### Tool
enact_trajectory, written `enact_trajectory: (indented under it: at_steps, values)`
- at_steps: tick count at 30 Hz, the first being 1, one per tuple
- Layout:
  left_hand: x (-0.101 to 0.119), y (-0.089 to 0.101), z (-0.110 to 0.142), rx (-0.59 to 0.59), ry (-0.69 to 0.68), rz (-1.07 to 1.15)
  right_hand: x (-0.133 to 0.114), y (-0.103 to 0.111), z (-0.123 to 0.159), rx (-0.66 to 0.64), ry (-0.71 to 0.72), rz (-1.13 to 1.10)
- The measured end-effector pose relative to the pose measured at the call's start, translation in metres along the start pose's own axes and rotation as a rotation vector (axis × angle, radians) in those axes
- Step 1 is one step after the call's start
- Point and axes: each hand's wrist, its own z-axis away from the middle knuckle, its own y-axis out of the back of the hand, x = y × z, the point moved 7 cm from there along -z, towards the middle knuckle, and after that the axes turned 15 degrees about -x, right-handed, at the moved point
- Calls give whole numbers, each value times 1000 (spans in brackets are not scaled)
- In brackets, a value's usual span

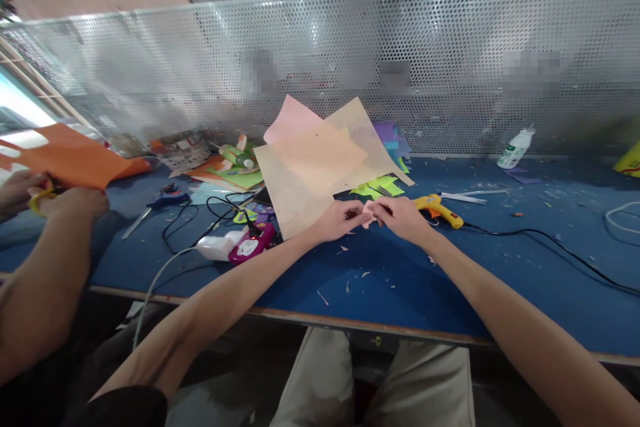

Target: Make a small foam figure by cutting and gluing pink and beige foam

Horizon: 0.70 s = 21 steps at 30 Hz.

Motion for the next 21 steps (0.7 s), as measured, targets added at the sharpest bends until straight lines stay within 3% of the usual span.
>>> enact_trajectory:
  at_steps: [10, 12, 15, 18, 21]
  values:
    - [-3, -2, -3, -45, -18, -99, -1, -2, -1, -4, 43, 111]
    - [-10, 2, -4, 18, 26, -104, 4, 5, -2, 45, 17, 142]
    - [-19, 14, -1, 209, 93, -82, 13, 27, 2, 193, -18, 178]
    - [-21, 23, 3, 322, 104, -43, 36, 59, 13, 273, -162, 294]
    - [-18, 25, 5, 335, 116, -57, 90, 89, 32, 200, -496, 365]
